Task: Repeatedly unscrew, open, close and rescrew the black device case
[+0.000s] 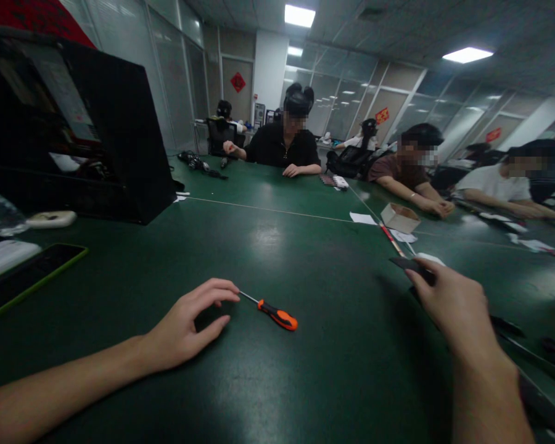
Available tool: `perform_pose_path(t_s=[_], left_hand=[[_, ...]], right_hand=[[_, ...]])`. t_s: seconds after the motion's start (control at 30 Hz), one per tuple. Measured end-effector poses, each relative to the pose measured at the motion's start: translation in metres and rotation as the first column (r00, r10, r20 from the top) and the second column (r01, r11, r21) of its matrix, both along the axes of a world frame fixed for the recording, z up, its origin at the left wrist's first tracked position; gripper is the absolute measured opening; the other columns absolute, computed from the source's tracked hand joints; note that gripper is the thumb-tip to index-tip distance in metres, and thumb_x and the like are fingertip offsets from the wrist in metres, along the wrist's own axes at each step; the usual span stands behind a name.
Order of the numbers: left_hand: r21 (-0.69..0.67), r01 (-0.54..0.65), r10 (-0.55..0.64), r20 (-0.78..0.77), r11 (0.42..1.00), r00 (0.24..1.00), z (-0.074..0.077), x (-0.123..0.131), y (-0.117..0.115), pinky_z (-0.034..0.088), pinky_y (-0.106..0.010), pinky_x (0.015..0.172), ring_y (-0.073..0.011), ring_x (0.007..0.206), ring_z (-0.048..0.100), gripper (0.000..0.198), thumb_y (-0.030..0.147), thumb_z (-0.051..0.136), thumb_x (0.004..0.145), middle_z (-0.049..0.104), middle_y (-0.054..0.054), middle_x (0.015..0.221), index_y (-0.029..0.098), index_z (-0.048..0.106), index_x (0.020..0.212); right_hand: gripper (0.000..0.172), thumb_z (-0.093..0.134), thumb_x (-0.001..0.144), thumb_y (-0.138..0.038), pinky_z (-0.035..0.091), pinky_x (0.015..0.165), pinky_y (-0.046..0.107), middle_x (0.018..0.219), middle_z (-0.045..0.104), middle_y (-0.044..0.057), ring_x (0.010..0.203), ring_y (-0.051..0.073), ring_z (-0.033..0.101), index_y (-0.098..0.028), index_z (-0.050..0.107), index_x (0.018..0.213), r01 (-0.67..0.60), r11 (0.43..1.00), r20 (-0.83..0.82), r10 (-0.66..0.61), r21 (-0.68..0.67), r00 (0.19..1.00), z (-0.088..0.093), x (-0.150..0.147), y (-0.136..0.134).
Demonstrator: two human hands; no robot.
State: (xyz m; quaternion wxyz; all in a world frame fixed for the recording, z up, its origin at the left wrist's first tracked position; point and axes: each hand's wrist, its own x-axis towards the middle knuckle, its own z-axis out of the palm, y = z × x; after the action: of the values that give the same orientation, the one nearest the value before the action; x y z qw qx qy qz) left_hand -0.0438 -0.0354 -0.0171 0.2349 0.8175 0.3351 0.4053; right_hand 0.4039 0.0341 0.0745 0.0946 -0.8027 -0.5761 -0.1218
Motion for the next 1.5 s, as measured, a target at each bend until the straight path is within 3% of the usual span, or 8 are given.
perform_pose_path(t_s=[0.03,0.1,0.23,0.9,1.23,1.4,1.5], left_hand=[[0.0,0.014,-0.014,-0.004,1.0,1.0,0.0,0.0,0.0,0.049,-0.042,0.106,-0.0231,0.123,0.059,0.032,0.011,0.057,0.095,0.06,-0.01,0.131,0.022,0.059,0.125],[-0.003,0.047,-0.047,-0.015,0.999,0.999,0.001,0.0,-0.002,0.05,-0.041,0.106,-0.0225,0.121,0.06,0.031,0.01,0.055,0.095,0.06,-0.01,0.13,0.022,0.06,0.123],[-0.013,0.107,-0.108,-0.031,0.994,0.994,0.004,-0.001,-0.003,0.052,-0.038,0.103,-0.0213,0.118,0.062,0.03,0.008,0.054,0.095,0.061,-0.01,0.128,0.022,0.062,0.121],[-0.008,0.138,-0.138,-0.031,0.99,0.99,0.005,0.0,-0.002,0.053,-0.035,0.098,-0.0201,0.112,0.064,0.026,0.008,0.052,0.096,0.064,-0.009,0.121,0.019,0.065,0.116],[0.001,0.15,-0.15,-0.017,0.989,0.989,0.004,0.001,-0.002,0.053,-0.035,0.097,-0.0199,0.111,0.064,0.024,0.009,0.052,0.097,0.065,-0.01,0.119,0.019,0.066,0.115],[0.003,0.155,-0.155,-0.016,0.988,0.988,0.004,0.001,-0.002,0.055,-0.036,0.095,-0.021,0.109,0.065,0.024,0.01,0.052,0.097,0.067,-0.011,0.118,0.018,0.066,0.115],[0.011,0.153,-0.153,-0.013,0.988,0.988,0.003,0.001,-0.002,0.055,-0.036,0.095,-0.0209,0.108,0.066,0.024,0.01,0.053,0.097,0.067,-0.01,0.117,0.018,0.067,0.114]], right_hand=[[0.05,0.053,0.095,-0.043,0.056,0.08,0.048,0.112,0.075,0.023,0.1,0.041,0.071,-0.014,0.066,0.133,0.123,0.991,0.036,-0.121,-0.047,0.992,0.0,0.021,0.001],[0.051,0.048,0.096,-0.048,0.057,0.076,0.045,0.112,0.075,0.023,0.098,0.041,0.071,-0.016,0.069,0.13,0.24,0.963,0.061,-0.234,-0.123,0.97,-0.002,0.052,0.0],[0.046,0.051,0.091,-0.05,0.058,0.071,0.04,0.109,0.076,0.019,0.093,0.037,0.073,-0.022,0.076,0.117,0.263,0.937,0.014,-0.267,-0.23,0.964,-0.009,0.076,-0.001],[0.039,0.054,0.088,-0.045,0.056,0.061,0.041,0.101,0.077,0.017,0.078,0.035,0.073,-0.025,0.079,0.111,0.248,0.944,0.027,-0.248,-0.217,0.968,-0.014,0.077,0.004],[0.042,0.05,0.093,-0.036,0.053,0.074,0.039,0.114,0.074,0.022,0.099,0.035,0.072,-0.016,0.073,0.122,0.196,0.933,0.062,-0.186,-0.302,0.981,-0.016,0.066,0.007],[0.04,0.055,0.091,-0.031,0.054,0.071,0.036,0.108,0.076,0.018,0.093,0.033,0.073,-0.015,0.07,0.123,0.159,0.93,0.054,-0.149,-0.331,0.987,-0.02,0.068,0.013],[0.045,0.058,0.088,-0.028,0.053,0.069,0.037,0.109,0.075,0.022,0.093,0.035,0.074,-0.011,0.064,0.13,0.147,0.937,0.068,-0.132,-0.316,0.989,-0.023,0.069,0.015]])
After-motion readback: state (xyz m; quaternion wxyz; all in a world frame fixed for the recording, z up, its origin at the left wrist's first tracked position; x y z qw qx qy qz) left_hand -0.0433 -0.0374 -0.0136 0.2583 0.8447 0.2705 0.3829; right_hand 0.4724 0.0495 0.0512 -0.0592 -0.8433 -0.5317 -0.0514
